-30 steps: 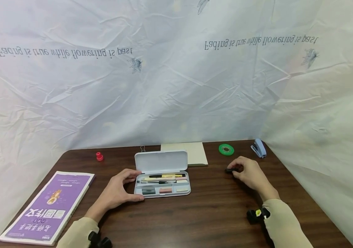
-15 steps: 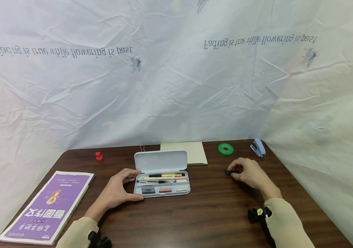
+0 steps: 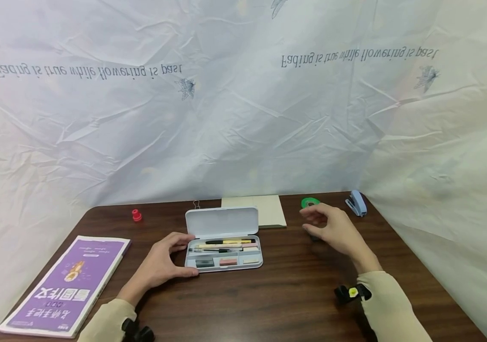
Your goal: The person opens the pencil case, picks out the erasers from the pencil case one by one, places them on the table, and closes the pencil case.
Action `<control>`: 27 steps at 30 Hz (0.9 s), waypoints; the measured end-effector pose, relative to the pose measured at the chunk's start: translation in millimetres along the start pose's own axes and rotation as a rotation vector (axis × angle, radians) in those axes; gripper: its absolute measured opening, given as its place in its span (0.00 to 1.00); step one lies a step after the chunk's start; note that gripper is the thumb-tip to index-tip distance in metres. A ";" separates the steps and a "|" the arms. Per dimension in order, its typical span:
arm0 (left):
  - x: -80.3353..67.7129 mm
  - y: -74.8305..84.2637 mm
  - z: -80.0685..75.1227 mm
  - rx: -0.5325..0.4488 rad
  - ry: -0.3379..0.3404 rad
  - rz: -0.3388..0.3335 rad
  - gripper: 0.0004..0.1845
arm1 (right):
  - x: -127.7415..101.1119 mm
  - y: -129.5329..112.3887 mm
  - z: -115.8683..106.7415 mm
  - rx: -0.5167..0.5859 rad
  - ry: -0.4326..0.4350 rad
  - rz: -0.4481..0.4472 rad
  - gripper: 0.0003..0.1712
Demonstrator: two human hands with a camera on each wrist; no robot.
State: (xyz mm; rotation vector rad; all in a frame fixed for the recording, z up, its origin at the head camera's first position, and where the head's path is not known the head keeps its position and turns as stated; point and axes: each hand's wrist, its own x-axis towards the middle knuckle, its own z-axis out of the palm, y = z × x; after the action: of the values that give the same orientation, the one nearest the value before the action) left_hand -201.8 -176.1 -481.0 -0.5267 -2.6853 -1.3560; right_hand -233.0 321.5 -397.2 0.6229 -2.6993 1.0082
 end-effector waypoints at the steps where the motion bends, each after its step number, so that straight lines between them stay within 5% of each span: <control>1: 0.1 0.0 0.0 -0.001 -0.002 -0.001 0.49 | 1.6 -5.4 1.4 0.014 0.004 -0.020 0.21; 15: 0.7 0.4 0.1 0.001 -0.002 -0.017 0.49 | 24.8 -61.1 30.1 0.181 -0.084 -0.137 0.21; 27: 0.7 0.6 0.0 -0.002 -0.002 -0.007 0.49 | 30.8 -78.1 63.4 0.248 -0.233 -0.210 0.20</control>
State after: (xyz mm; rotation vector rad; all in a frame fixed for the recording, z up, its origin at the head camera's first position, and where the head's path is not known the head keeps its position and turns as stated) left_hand -202.2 -175.7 -480.4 -0.5188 -2.6900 -1.3615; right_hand -227.5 216.7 -389.7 1.1083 -2.6429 1.2936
